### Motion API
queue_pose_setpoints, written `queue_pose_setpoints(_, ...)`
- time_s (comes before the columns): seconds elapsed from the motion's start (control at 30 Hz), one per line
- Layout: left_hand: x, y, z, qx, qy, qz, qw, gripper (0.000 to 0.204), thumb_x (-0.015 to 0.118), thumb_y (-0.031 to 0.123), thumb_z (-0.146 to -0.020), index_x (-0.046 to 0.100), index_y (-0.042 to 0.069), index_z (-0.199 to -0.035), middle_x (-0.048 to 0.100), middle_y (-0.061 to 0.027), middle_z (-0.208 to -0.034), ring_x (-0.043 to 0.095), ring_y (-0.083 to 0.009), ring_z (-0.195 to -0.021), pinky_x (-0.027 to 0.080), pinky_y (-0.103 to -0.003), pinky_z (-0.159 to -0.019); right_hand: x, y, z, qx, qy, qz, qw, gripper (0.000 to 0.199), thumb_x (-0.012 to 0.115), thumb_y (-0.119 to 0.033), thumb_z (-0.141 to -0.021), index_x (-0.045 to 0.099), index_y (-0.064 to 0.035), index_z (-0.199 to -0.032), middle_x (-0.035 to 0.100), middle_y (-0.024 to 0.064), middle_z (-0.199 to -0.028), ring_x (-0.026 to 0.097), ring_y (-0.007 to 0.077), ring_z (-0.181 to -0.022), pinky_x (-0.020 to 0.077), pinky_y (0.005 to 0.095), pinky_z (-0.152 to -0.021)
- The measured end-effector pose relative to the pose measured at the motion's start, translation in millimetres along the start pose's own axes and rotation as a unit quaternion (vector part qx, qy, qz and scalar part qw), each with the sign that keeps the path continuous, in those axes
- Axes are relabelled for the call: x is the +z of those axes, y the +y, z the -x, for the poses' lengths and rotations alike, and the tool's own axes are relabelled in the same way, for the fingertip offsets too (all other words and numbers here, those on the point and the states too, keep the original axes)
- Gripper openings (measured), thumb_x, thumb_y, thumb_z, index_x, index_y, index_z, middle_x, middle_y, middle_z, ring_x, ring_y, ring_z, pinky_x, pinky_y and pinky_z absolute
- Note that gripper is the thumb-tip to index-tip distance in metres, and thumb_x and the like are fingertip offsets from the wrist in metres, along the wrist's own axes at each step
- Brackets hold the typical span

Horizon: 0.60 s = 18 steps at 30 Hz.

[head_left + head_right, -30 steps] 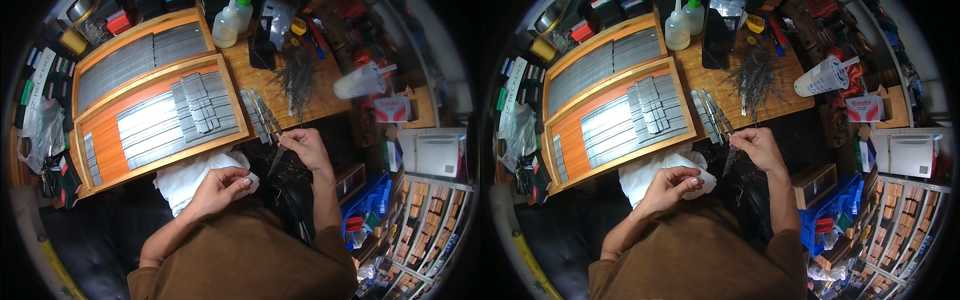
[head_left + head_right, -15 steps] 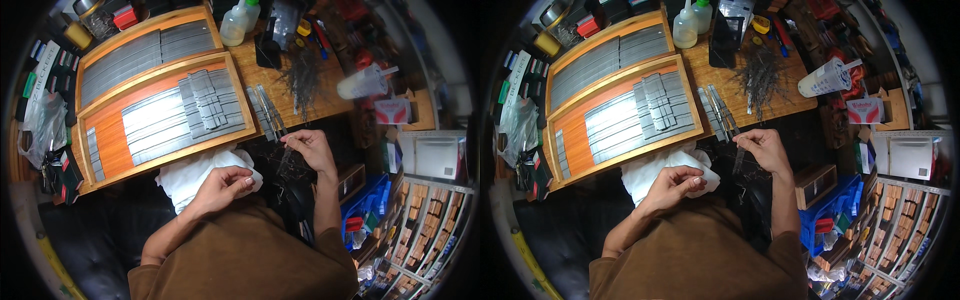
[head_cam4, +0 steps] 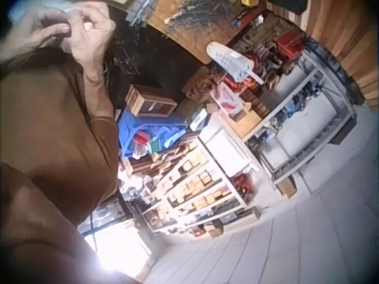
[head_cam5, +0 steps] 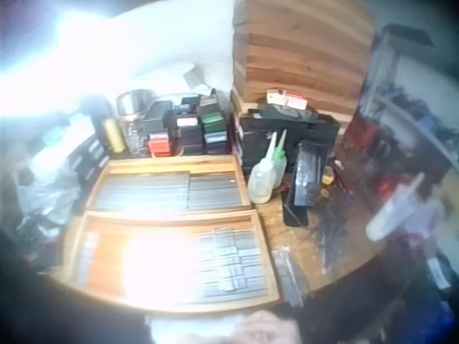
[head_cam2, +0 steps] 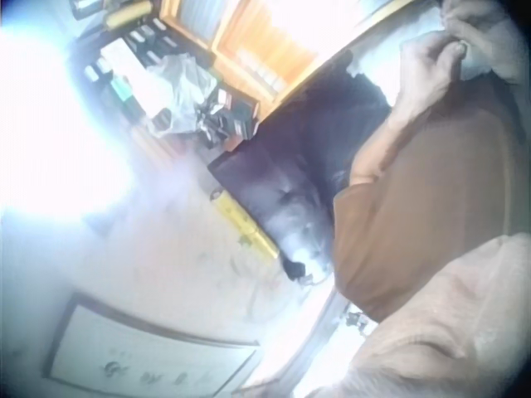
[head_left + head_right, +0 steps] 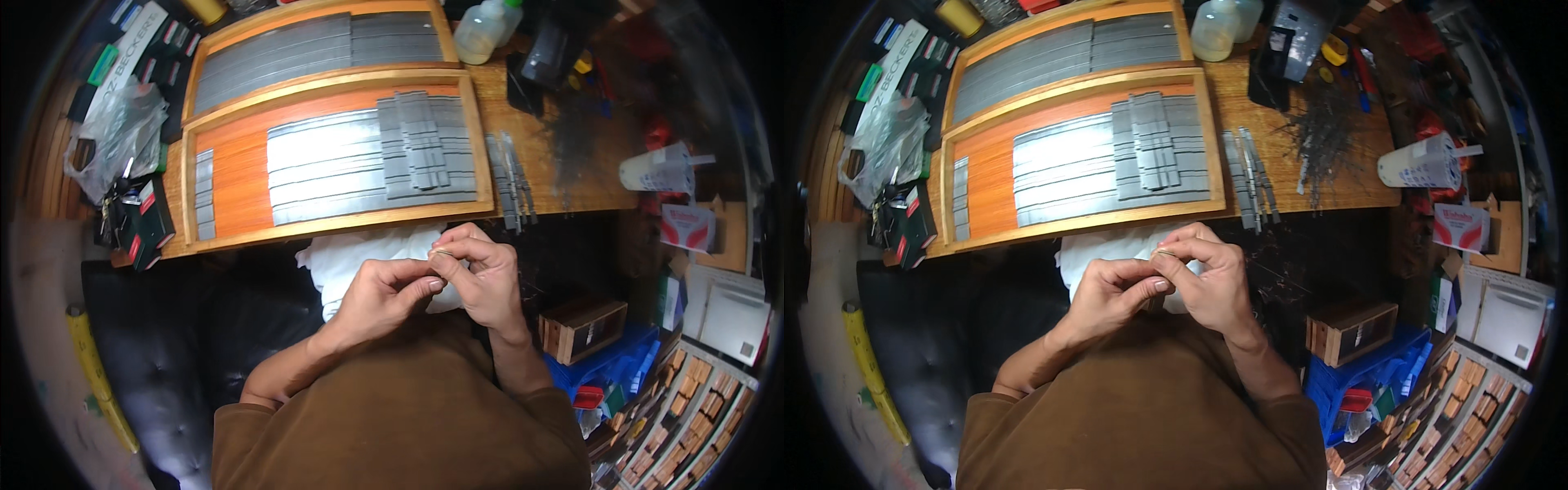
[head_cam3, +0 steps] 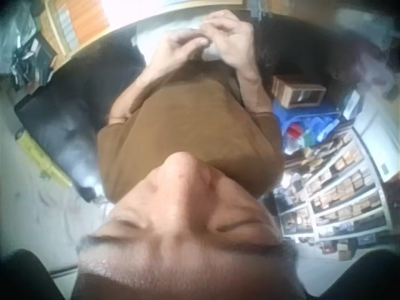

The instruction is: The person repeatedly picks up small metal strips from a wooden tray and joins them end-to-end by hand, forming longer linked assemblies. The person places the assembled pieces back into the tray and continues the process with additional strips.

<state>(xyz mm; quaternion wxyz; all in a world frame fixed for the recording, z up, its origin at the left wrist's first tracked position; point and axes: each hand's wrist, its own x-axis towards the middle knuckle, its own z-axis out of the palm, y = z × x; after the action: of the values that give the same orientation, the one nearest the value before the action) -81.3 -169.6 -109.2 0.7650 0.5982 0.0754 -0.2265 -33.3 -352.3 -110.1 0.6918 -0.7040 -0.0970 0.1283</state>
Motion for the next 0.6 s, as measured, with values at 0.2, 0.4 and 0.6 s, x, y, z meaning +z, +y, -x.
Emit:
queue_pose_setpoints(0.2, -46, -9, 9, -0.125, -0.042, 0.074, 0.988, 0.014, 0.071, 0.010, -0.103, 0.076, -0.001, -0.112, 0.080, -0.0067, -0.093, 0.075, -0.0110, -0.084, 0.054, -0.022, -0.064, 38, 37, -6, 0.066, -0.068, -0.051, 0.994, 0.014, 0.077, -0.008, -0.098, 0.078, 0.0061, -0.101, 0.072, 0.0072, -0.096, 0.068, 0.0084, -0.078, 0.0548, 0.0232, -0.068)
queue_pose_setpoints(0.4, -78, -32, -10, -0.116, 0.019, 0.093, 0.989, 0.017, 0.074, 0.015, -0.102, 0.076, -0.001, -0.109, 0.081, -0.0101, -0.096, 0.078, -0.0146, -0.084, 0.060, -0.025, -0.067, 53, 58, -16, 0.258, -0.074, -0.226, 0.936, 0.020, 0.073, -0.013, -0.103, 0.077, 0.0059, -0.108, 0.074, 0.0048, -0.084, 0.065, 0.0057, -0.069, 0.0528, 0.0220, -0.059)
queue_pose_setpoints(0.6, -76, -26, -9, -0.089, 0.045, 0.066, 0.993, 0.015, 0.077, 0.013, -0.099, 0.076, -0.002, -0.101, 0.080, -0.0130, -0.089, 0.077, -0.0149, -0.080, 0.057, -0.026, -0.060, 54, 64, -21, 0.219, -0.068, -0.167, 0.959, 0.016, 0.075, -0.009, -0.099, 0.078, 0.0053, -0.108, 0.072, 0.0021, -0.087, 0.061, 0.0063, -0.070, 0.0505, 0.0226, -0.062)
